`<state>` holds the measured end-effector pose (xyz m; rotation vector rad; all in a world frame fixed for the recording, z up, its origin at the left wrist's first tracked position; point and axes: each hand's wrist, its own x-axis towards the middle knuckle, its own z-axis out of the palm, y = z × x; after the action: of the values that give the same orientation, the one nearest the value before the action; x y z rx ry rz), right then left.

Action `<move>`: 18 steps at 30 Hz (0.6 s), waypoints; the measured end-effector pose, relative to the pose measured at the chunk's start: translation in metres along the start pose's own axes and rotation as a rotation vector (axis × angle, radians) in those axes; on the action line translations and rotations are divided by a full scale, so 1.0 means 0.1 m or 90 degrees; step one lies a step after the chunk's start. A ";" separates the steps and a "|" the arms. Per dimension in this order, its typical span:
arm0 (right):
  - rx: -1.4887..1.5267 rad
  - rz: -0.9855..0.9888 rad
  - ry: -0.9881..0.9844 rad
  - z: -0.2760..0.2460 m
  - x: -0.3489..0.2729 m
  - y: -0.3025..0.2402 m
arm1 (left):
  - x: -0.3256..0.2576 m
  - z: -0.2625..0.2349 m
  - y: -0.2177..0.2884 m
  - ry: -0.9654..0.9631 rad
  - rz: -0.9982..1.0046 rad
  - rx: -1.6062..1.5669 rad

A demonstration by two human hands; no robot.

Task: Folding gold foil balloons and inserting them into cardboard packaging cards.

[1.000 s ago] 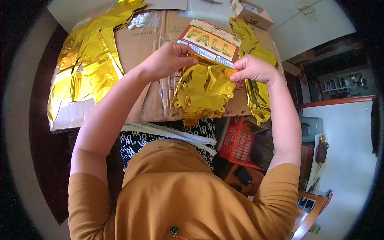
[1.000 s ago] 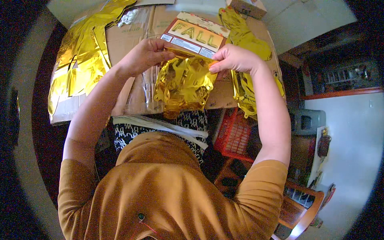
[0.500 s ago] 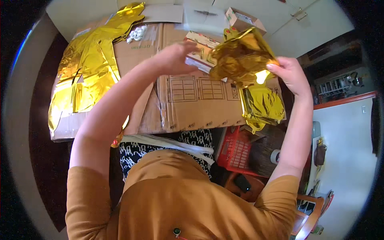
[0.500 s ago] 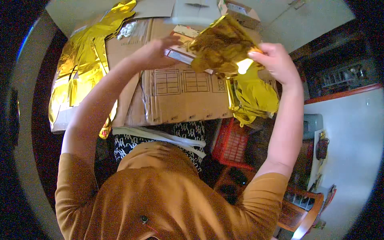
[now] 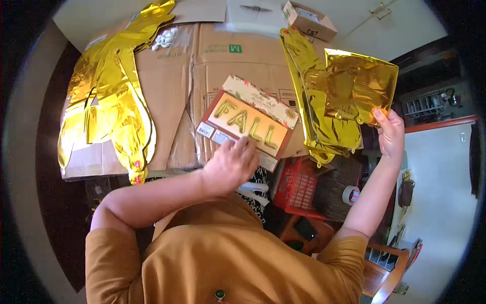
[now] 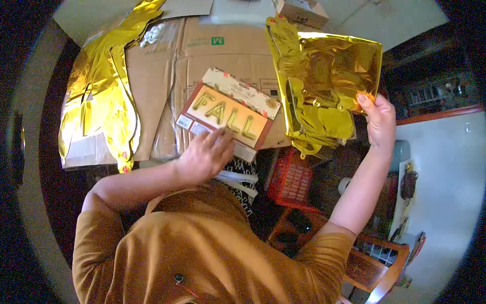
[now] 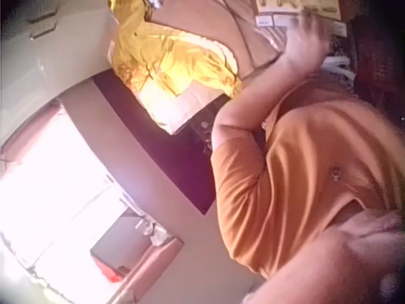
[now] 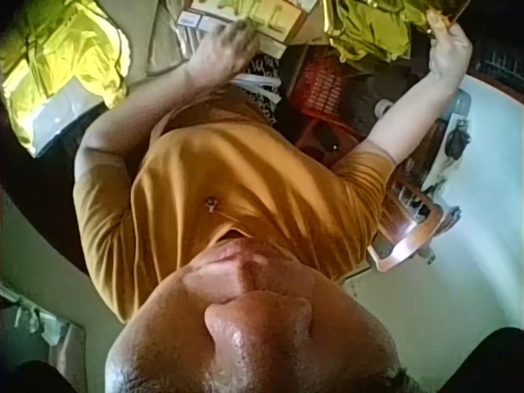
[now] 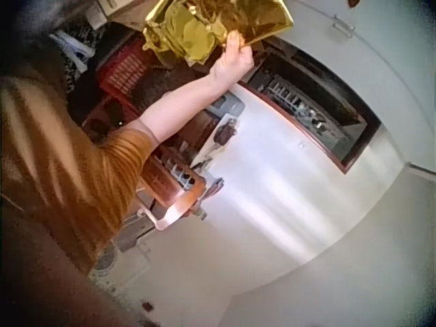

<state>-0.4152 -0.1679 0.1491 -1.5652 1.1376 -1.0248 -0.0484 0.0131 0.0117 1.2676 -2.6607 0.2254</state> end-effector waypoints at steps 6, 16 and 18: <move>0.082 -0.027 0.008 0.06 0.02 -0.03 | -0.14 -0.04 0.12 0.098 -0.008 0.005; -0.081 -0.136 0.093 0.35 0.06 -0.41 | -0.12 -0.81 -0.44 0.597 -0.600 -0.899; -0.224 -0.191 0.166 0.78 -0.02 -0.53 | -0.23 -0.63 -0.43 0.620 -0.646 -1.141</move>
<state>-0.3309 -0.1429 0.1815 -1.9672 1.3413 -1.3091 0.0057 0.0166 0.0700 0.9839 -0.4866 -1.0613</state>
